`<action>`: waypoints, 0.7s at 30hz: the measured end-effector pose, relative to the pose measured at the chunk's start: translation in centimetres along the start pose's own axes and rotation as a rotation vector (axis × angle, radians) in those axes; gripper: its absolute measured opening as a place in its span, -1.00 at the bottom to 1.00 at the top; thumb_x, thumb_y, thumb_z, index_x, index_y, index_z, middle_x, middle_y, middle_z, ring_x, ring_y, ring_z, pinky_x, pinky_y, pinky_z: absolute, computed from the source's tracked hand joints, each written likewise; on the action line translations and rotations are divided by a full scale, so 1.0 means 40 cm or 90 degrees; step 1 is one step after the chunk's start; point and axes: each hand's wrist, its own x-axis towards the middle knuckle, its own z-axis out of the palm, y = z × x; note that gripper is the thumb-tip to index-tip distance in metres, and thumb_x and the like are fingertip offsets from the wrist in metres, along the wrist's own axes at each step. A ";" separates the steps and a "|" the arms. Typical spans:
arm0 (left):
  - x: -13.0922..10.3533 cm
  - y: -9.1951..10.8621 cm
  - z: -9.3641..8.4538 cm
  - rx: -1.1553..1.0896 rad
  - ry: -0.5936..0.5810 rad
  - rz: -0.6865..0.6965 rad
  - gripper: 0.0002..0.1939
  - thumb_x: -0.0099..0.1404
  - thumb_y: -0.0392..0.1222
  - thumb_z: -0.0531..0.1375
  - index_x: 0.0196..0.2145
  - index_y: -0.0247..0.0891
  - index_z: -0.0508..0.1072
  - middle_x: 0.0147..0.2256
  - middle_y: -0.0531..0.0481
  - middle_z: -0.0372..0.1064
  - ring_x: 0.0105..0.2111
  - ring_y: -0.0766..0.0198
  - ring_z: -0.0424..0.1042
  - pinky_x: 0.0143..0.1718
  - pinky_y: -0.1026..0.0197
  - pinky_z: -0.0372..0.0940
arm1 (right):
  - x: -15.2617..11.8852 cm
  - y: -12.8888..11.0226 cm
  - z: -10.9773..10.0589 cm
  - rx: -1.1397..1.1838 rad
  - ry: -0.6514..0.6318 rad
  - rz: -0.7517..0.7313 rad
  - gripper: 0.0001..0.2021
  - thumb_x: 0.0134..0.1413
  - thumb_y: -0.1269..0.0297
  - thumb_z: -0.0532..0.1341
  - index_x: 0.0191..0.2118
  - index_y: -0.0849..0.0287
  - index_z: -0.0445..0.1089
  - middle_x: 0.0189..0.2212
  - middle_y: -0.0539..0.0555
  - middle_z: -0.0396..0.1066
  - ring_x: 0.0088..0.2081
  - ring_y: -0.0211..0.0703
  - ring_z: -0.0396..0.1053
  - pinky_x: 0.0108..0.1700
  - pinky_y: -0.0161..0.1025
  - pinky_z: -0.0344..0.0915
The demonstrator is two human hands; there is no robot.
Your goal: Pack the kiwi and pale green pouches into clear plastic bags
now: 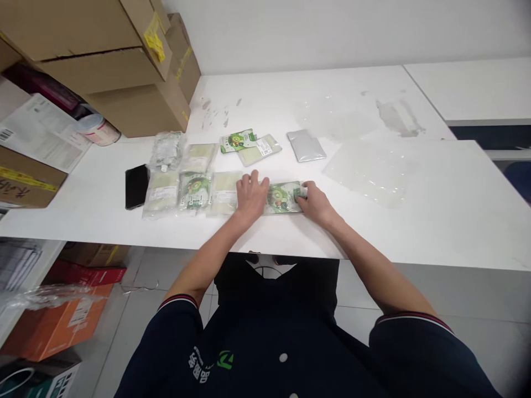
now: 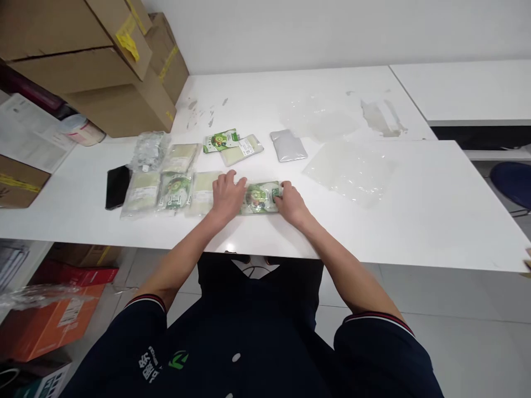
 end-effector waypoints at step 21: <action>-0.136 -0.003 0.016 -0.190 0.080 -0.133 -0.50 0.30 0.09 0.23 0.05 -0.29 0.31 -0.09 -0.26 0.29 -0.05 -0.03 0.32 -0.05 -0.05 0.29 | 0.073 0.028 -0.045 0.313 -0.192 -0.092 -0.68 -0.15 0.08 0.39 -0.45 0.14 0.27 -0.54 -0.05 0.33 -0.47 -0.25 0.26 -0.43 -0.29 0.17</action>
